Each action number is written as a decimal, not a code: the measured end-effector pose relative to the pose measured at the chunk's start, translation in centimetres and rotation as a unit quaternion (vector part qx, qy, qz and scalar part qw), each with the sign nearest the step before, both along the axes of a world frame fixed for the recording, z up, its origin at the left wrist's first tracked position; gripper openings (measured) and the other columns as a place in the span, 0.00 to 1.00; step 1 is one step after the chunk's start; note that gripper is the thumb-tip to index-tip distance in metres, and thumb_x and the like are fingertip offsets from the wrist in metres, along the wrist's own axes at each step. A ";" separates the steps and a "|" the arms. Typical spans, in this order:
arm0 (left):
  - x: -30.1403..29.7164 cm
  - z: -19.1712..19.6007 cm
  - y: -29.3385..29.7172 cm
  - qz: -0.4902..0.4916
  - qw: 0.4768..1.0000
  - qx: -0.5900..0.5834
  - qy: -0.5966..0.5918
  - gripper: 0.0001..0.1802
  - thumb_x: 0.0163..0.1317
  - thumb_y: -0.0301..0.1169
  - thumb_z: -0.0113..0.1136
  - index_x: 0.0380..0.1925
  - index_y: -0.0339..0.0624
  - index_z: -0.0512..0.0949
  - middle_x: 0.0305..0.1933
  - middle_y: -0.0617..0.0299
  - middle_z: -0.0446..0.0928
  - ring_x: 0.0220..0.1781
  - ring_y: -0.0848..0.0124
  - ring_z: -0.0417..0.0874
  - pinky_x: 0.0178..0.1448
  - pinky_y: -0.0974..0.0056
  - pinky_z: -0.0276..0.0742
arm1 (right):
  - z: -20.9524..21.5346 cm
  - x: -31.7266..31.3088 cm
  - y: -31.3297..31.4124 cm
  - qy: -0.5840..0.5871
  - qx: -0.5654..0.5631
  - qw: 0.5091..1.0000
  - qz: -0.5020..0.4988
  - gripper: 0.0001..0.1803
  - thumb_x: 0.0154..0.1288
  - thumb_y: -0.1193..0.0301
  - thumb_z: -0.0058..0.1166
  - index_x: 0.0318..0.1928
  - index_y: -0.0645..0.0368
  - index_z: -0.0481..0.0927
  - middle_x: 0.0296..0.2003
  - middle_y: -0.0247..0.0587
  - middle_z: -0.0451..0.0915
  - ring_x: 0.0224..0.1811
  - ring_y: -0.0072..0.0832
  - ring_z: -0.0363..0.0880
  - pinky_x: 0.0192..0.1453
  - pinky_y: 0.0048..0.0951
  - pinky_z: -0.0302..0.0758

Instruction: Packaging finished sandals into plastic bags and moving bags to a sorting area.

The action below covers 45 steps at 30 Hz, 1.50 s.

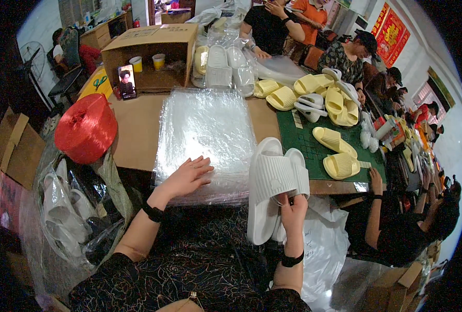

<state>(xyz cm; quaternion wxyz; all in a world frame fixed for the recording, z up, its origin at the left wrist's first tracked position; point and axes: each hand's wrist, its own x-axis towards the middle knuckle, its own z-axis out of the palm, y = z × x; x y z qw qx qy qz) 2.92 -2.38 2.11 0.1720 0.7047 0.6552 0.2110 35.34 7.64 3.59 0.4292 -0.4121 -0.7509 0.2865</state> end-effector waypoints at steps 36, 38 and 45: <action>0.7 1.7 1.7 0.093 0.943 0.117 -0.298 0.14 0.63 0.28 0.52 0.48 0.39 0.78 0.49 0.55 0.79 0.48 0.67 0.80 0.53 0.67 0.74 | 2.7 -4.1 -2.9 -0.288 0.051 0.946 0.143 0.14 0.57 0.66 0.56 0.34 0.66 0.77 0.27 0.57 0.76 0.32 0.55 0.75 0.36 0.47 0.71; 0.8 1.8 1.5 0.070 0.953 0.142 -0.257 0.15 0.63 0.28 0.52 0.49 0.39 0.78 0.53 0.54 0.78 0.51 0.64 0.79 0.55 0.65 0.73 | 2.2 -4.2 -2.8 -0.296 0.066 0.944 0.127 0.14 0.57 0.65 0.56 0.33 0.67 0.77 0.27 0.58 0.76 0.31 0.55 0.75 0.36 0.47 0.71; 3.5 3.3 0.8 0.030 0.970 0.234 -0.054 0.14 0.59 0.28 0.55 0.46 0.45 0.79 0.60 0.56 0.72 0.63 0.54 0.68 0.62 0.54 0.66 | 2.1 -6.4 -3.0 -0.231 0.099 0.957 0.143 0.15 0.58 0.64 0.54 0.27 0.67 0.75 0.26 0.60 0.75 0.29 0.56 0.75 0.34 0.50 0.72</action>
